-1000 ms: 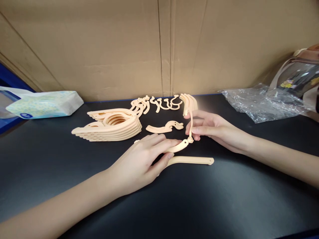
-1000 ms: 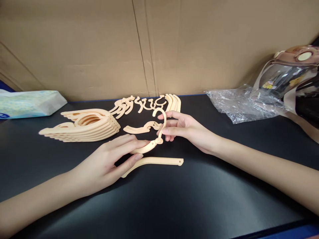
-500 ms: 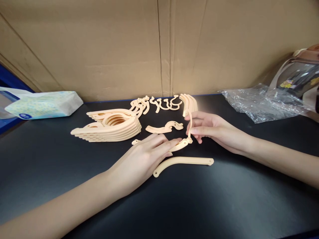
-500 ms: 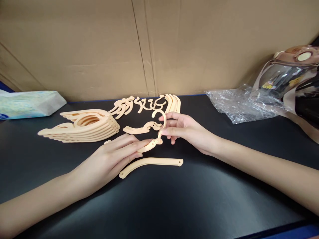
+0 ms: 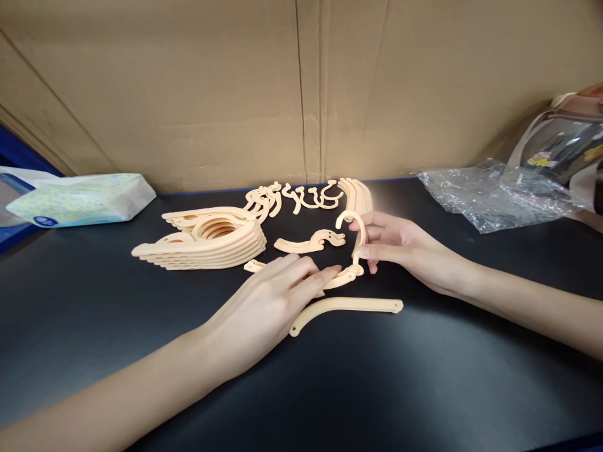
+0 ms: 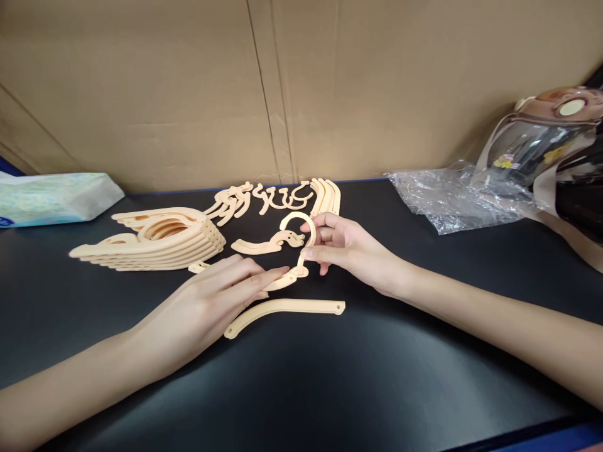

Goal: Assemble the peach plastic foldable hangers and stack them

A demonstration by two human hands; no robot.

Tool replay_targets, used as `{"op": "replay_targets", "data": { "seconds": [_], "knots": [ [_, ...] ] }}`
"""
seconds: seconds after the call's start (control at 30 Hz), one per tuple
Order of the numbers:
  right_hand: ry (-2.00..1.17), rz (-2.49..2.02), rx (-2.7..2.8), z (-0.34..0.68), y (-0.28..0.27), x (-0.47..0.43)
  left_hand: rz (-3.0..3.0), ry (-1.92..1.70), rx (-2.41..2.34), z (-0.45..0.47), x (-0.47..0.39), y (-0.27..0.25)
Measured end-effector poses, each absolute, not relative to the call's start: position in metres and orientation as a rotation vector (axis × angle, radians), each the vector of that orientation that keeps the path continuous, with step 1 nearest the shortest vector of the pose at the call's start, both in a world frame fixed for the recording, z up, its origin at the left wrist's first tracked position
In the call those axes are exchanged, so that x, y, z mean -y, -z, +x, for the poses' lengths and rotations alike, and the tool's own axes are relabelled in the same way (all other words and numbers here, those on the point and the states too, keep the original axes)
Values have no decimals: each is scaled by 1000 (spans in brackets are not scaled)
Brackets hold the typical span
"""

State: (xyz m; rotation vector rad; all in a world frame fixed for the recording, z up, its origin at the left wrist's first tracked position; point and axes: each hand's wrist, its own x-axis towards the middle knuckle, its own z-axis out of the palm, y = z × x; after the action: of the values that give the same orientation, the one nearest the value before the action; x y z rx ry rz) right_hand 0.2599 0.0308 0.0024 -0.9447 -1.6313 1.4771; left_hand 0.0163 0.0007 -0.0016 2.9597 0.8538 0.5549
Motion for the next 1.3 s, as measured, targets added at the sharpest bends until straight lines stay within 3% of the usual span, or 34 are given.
{"op": "replay_targets", "data": {
  "seconds": [1.3],
  "knots": [
    [-1329,-988,1700,257,-5,-26,3145,-572,-933,22,1,2]
  ]
}}
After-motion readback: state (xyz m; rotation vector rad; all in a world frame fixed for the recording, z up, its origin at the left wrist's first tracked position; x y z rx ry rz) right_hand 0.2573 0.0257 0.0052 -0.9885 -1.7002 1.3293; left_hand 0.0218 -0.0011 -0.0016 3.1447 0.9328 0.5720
